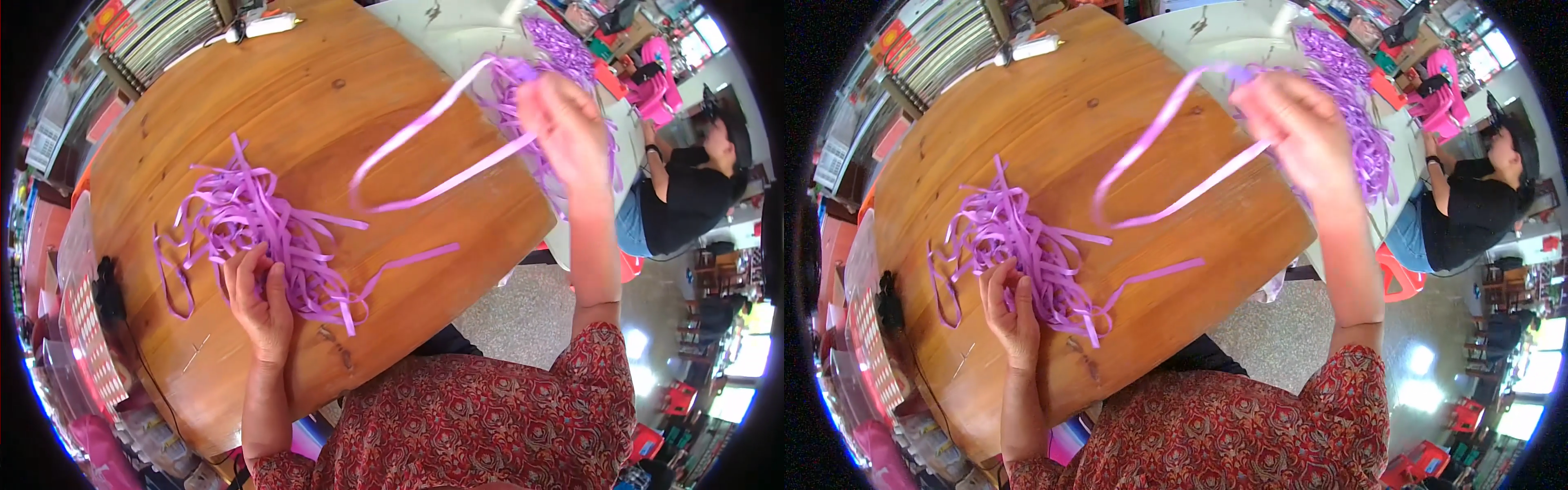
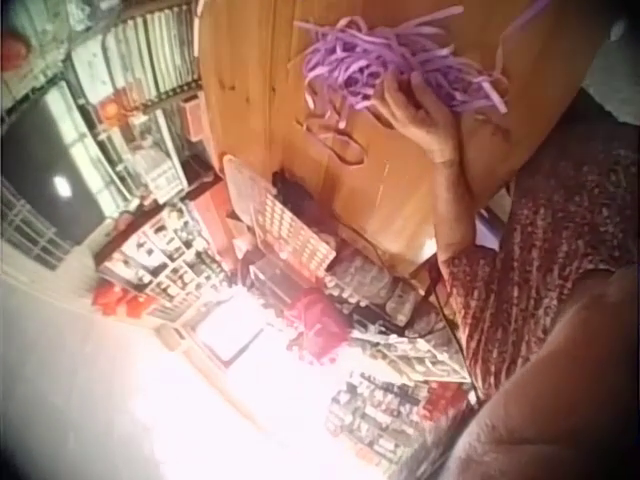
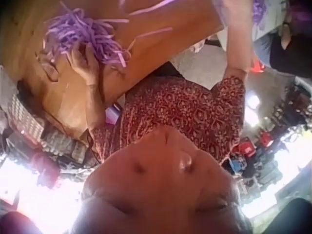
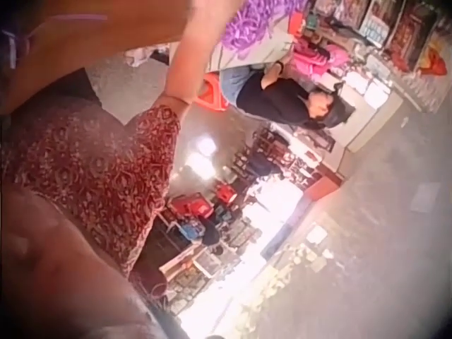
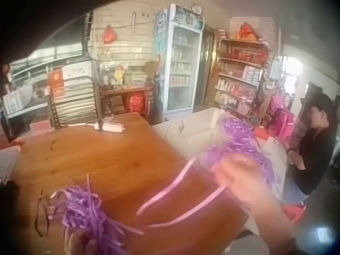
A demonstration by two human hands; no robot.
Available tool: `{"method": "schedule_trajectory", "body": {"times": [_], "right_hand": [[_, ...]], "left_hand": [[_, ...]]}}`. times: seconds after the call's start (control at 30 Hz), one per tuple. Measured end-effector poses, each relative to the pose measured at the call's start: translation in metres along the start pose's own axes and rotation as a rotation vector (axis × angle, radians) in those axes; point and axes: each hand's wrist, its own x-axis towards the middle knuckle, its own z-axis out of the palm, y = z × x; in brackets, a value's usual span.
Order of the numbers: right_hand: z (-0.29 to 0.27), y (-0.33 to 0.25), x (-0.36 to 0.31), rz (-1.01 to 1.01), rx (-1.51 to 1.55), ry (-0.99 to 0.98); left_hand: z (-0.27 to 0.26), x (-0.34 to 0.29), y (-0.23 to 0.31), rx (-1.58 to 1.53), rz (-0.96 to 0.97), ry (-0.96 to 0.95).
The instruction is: The person ties knots in purple ribbons by hand, pulling each ribbon from a pile on a wooden table and stretching it out before forming a loop and tightening the knot.
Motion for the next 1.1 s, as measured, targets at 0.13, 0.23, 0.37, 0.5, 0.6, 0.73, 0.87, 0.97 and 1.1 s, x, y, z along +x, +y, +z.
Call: {"method": "schedule_trajectory", "body": {"times": [0.13, 0.23, 0.37, 0.5, 0.6, 0.73, 0.87, 0.97, 1.1], "right_hand": [[-0.080, -0.041, 0.025, -0.161, -0.021, 0.093], [-0.131, -0.063, 0.032, -0.277, -0.727, 0.352], [-0.159, -0.029, 0.030, -0.643, -1.791, 0.429], [-0.095, 0.005, 0.009, -0.417, -1.377, 0.360], [-0.032, 0.036, -0.006, -0.359, -1.058, 0.016], [0.056, 0.066, -0.033, -0.403, -1.021, -0.476], [0.102, 0.083, -0.062, -0.393, -0.776, -0.743], [0.130, 0.081, -0.083, -0.411, -0.773, -0.810], [0.141, 0.092, -0.093, -0.514, -0.842, -0.850]], "left_hand": [[0.000, -0.001, 0.002, 0.035, 0.013, -0.035], [0.000, 0.001, 0.004, 0.038, 0.012, -0.065], [0.001, -0.002, 0.002, 0.074, 0.038, -0.057], [0.002, -0.003, 0.002, 0.094, 0.035, -0.051], [0.005, -0.001, 0.003, 0.124, 0.100, -0.038], [0.002, 0.001, 0.005, 0.143, 0.154, 0.005], [0.000, 0.000, 0.001, 0.137, 0.175, 0.063], [-0.003, -0.001, 0.001, 0.122, 0.188, 0.086], [-0.003, -0.001, 0.006, 0.023, 0.189, 0.057]]}}
